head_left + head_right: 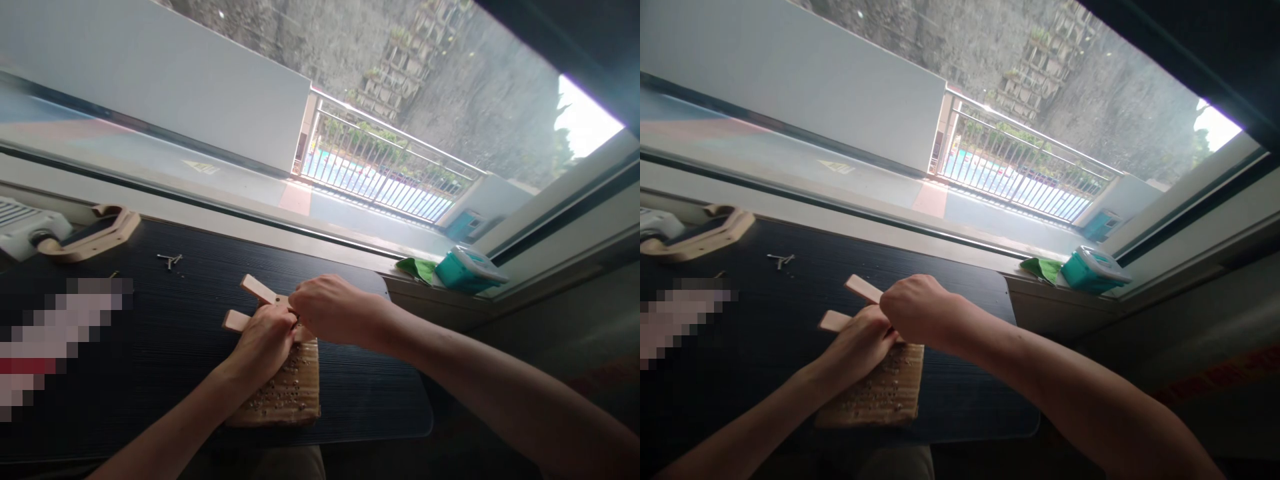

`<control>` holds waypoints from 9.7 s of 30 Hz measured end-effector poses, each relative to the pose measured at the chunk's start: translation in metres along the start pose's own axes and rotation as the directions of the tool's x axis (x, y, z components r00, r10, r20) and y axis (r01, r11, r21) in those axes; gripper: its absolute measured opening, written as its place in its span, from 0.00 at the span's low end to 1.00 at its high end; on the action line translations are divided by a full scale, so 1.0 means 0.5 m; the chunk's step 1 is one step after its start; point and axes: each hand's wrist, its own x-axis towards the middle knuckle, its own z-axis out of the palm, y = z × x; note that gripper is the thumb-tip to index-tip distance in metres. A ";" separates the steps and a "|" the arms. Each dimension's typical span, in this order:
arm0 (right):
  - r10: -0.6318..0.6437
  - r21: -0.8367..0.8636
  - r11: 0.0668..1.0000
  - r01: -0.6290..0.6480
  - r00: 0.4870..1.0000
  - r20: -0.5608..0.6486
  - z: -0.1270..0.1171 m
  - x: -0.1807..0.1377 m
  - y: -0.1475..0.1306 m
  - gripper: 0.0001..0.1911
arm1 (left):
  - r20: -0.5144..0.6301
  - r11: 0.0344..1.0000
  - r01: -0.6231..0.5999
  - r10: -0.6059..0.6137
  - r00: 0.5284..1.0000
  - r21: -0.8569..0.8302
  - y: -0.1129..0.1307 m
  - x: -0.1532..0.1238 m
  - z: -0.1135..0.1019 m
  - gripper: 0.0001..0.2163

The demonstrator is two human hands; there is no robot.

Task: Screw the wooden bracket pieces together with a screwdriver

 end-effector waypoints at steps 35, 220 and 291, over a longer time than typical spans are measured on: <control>0.079 0.041 0.996 -0.078 0.996 -0.032 -0.007 -0.033 0.014 0.08 | -0.028 1.000 -0.001 0.001 1.000 0.020 0.002 -0.005 0.001 0.07; 0.147 0.048 0.988 -0.146 0.989 -0.019 -0.023 -0.019 0.005 0.13 | 0.016 0.997 0.056 -0.056 0.998 0.054 0.010 -0.003 -0.021 0.08; 0.187 0.027 0.982 -0.187 0.982 0.030 -0.016 -0.021 0.011 0.15 | 0.025 1.000 0.008 -0.009 1.000 0.030 0.003 -0.001 -0.014 0.09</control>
